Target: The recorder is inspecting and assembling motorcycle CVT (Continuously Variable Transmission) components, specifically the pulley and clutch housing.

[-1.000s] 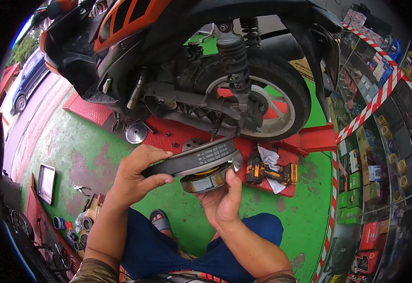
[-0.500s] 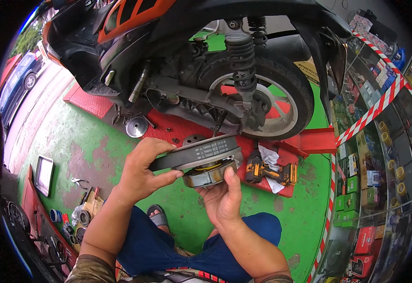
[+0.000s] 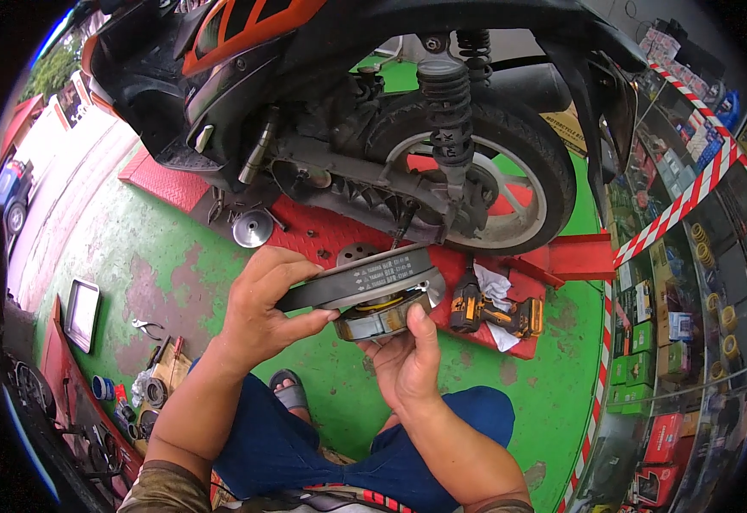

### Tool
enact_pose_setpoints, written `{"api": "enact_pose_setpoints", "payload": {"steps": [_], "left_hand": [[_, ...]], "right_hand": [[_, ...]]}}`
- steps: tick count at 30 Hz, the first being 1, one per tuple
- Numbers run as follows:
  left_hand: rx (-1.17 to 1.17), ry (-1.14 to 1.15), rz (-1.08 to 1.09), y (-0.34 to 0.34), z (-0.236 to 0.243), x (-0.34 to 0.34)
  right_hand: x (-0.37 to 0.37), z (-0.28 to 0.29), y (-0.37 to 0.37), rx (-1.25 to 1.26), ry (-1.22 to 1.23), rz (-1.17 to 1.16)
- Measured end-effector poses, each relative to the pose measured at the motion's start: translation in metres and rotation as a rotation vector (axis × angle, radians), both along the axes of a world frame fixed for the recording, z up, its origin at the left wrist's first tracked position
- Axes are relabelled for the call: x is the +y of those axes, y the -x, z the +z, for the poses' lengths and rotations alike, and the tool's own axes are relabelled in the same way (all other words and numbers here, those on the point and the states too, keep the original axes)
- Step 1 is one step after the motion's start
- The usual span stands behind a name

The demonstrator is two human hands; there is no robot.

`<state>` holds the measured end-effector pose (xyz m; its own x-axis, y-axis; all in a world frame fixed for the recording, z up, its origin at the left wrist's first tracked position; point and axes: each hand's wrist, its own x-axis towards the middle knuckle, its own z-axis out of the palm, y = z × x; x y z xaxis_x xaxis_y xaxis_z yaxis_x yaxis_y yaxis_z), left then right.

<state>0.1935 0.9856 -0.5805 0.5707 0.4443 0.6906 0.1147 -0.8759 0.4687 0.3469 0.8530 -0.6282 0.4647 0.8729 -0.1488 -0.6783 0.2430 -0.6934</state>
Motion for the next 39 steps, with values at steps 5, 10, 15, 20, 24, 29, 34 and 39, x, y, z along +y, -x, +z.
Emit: {"api": "enact_pose_setpoints", "payload": {"steps": [5,10,15,20,24,29,34,39], "left_hand": [[0.009,0.048,-0.009,0.0,-0.001,-0.002],[0.023,0.017,0.021,0.0,0.001,-0.003],[0.039,0.079,0.053,0.001,-0.003,0.001],[0.033,0.146,0.087,0.001,-0.008,0.006],[0.054,0.147,0.092,0.003,-0.007,0.008],[0.068,0.147,0.072,0.005,-0.01,0.01],[0.076,0.097,0.05,0.002,-0.01,0.008],[0.105,0.056,0.004,0.001,-0.006,0.006]], "right_hand": [[0.0,-0.004,-0.001,0.005,0.014,0.058],[0.0,-0.008,0.001,0.057,0.053,0.118],[-0.002,-0.013,0.0,0.184,0.096,0.198],[-0.001,-0.013,0.001,0.199,0.178,0.231],[0.0,-0.014,0.002,0.187,0.182,0.241],[0.001,-0.022,0.004,0.16,0.186,0.246],[-0.001,-0.027,0.004,0.141,0.183,0.278],[-0.002,-0.029,0.005,0.186,0.187,0.272]]}}
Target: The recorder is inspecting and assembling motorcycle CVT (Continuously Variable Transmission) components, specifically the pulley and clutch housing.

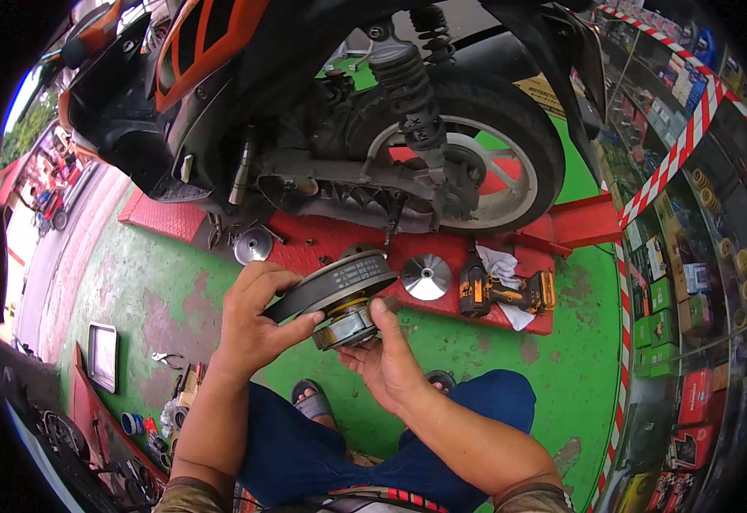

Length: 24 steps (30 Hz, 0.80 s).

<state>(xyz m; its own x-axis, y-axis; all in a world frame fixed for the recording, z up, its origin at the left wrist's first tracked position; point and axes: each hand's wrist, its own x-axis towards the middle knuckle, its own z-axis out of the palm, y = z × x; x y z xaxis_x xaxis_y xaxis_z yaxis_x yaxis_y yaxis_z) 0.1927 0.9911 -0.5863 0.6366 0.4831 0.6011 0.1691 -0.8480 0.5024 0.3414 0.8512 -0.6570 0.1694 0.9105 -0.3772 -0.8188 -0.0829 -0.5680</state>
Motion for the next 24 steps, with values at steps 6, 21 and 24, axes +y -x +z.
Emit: {"api": "enact_pose_setpoints", "payload": {"steps": [6,21,24], "left_hand": [[0.045,-0.039,-0.004,-0.001,-0.001,-0.002],[0.12,-0.009,-0.02,-0.003,-0.002,-0.002],[0.098,0.011,-0.023,-0.002,-0.002,-0.002]], "right_hand": [[0.0,-0.003,0.002,0.037,-0.008,0.03],[-0.004,-0.011,0.011,0.077,0.11,0.107],[-0.003,-0.007,0.011,0.057,0.089,0.055]]}}
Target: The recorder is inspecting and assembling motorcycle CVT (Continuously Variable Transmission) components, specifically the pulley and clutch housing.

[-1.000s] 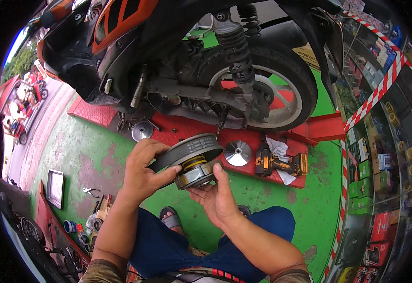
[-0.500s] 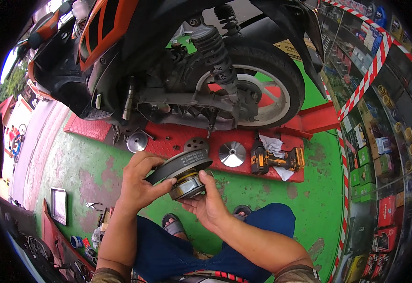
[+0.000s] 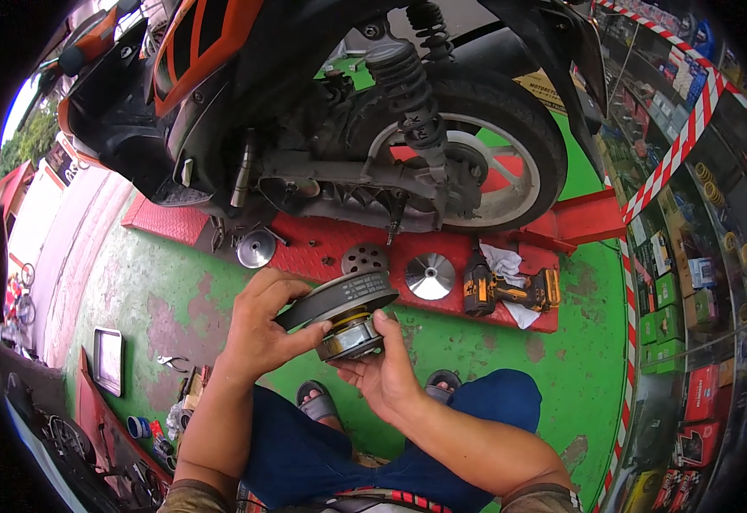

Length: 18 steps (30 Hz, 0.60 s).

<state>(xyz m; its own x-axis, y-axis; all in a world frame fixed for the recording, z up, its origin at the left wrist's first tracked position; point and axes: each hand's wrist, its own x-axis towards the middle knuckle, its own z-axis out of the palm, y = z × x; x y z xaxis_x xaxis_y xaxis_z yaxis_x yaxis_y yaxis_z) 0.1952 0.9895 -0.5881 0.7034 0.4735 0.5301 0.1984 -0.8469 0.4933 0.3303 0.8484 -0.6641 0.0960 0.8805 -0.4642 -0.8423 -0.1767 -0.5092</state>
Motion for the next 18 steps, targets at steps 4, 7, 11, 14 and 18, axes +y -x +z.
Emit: {"api": "enact_pose_setpoints", "payload": {"steps": [4,7,11,14,18], "left_hand": [[-0.034,0.003,0.0,0.001,0.002,-0.002],[-0.009,0.024,0.001,0.005,-0.002,0.001],[0.018,0.286,-0.065,0.013,0.013,0.003],[0.179,0.291,-0.048,0.039,0.013,0.023],[0.345,0.376,-0.016,0.056,0.017,0.035]], "right_hand": [[-0.002,0.004,-0.003,-0.014,-0.053,-0.05],[-0.001,0.008,-0.002,-0.052,-0.068,-0.07],[0.0,0.001,-0.004,-0.086,-0.079,-0.11],[0.001,0.008,-0.01,-0.049,-0.096,-0.137],[0.004,0.012,-0.016,-0.067,-0.132,-0.177]]}}
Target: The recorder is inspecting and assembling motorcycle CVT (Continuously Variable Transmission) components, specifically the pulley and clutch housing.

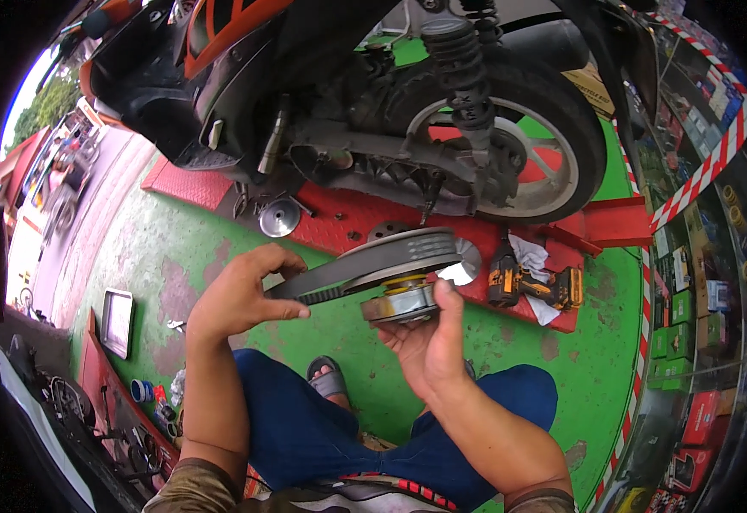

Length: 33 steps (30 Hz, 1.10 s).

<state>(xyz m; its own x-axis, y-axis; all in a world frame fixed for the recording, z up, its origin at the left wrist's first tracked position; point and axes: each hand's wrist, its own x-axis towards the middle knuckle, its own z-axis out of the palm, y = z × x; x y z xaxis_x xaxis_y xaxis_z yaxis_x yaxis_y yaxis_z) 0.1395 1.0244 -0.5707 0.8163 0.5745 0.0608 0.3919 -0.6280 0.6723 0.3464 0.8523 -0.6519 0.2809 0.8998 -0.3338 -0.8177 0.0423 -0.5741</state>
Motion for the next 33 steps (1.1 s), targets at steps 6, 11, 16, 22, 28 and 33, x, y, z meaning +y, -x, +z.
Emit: {"api": "enact_pose_setpoints", "payload": {"steps": [6,11,16,22,28,33], "left_hand": [[-0.195,-0.099,0.059,-0.007,0.002,-0.008],[-0.401,-0.151,0.048,-0.014,0.015,-0.023],[-0.648,-0.32,0.004,-0.02,0.016,-0.032],[-0.698,-0.419,0.016,-0.016,0.028,-0.045],[-0.681,-0.445,0.025,-0.015,0.031,-0.056],[-0.677,-0.382,0.054,-0.026,0.025,-0.055]], "right_hand": [[0.0,0.006,-0.008,-0.036,-0.049,-0.053],[0.002,0.005,-0.005,-0.146,-0.046,-0.148],[0.002,-0.001,0.0,-0.229,-0.095,-0.17],[0.002,-0.012,0.0,-0.293,-0.164,-0.232],[0.006,-0.005,0.004,-0.481,-0.26,-0.24],[0.005,-0.018,0.006,-0.535,-0.239,-0.195]]}}
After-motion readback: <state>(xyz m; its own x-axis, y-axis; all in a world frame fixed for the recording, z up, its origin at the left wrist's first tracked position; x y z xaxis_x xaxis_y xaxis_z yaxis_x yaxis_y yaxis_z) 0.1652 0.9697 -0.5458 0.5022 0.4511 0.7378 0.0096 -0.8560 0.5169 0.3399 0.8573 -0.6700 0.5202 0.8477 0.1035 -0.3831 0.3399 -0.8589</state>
